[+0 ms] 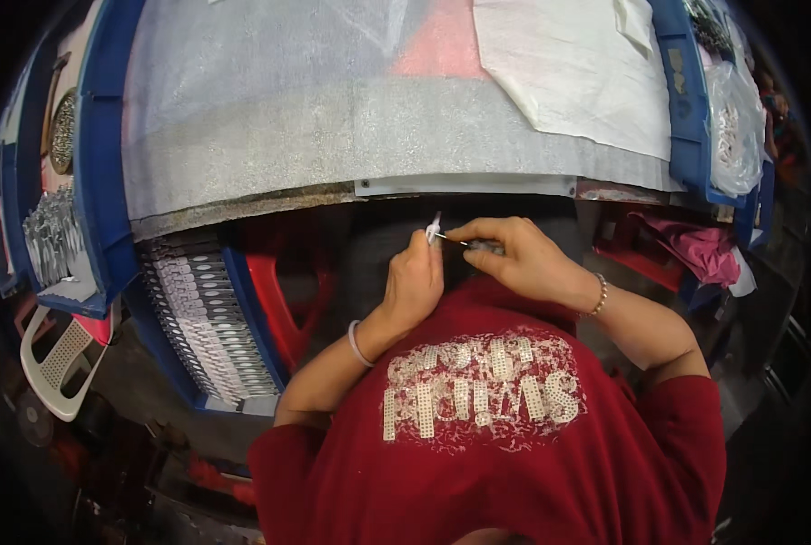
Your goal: Assembling small white plastic components by tightening screws and wiping them before sorting into a bin.
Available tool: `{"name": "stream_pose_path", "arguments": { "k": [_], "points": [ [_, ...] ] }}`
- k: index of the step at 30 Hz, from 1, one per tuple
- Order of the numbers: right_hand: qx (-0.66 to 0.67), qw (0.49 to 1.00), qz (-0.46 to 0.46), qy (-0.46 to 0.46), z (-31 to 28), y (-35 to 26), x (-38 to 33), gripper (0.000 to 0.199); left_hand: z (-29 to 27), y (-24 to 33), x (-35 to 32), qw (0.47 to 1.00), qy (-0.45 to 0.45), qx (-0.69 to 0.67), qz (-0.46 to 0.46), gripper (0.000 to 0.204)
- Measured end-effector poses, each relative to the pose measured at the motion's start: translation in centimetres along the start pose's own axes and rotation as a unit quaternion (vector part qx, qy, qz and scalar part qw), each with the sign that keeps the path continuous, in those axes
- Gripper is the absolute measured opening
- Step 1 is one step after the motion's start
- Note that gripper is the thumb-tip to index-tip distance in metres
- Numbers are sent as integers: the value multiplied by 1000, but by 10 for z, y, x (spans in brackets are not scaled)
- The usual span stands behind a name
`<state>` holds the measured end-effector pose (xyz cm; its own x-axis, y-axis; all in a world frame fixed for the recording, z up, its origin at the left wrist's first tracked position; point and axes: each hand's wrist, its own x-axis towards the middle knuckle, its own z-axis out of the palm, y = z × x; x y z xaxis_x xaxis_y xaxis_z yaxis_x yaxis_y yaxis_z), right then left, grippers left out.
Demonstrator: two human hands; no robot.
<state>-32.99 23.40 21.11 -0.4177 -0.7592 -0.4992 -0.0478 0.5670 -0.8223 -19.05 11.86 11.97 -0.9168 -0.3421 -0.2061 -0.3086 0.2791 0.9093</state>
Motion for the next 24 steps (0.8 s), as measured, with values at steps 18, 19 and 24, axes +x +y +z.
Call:
{"name": "stream_pose_path", "arguments": {
  "k": [18,19,24],
  "points": [
    [-258,951,-162,56,-3,-5,-42,41,-17,24,-1,862,-107,-419,-264,21],
    [-260,950,-165,56,-3,-4,-41,41,-17,23,-1,868,-107,-412,-257,21],
    [-191,975,-99,60,0,-6,-39,39,-7,12,-5,926,-68,-310,-202,19]
  ]
}}
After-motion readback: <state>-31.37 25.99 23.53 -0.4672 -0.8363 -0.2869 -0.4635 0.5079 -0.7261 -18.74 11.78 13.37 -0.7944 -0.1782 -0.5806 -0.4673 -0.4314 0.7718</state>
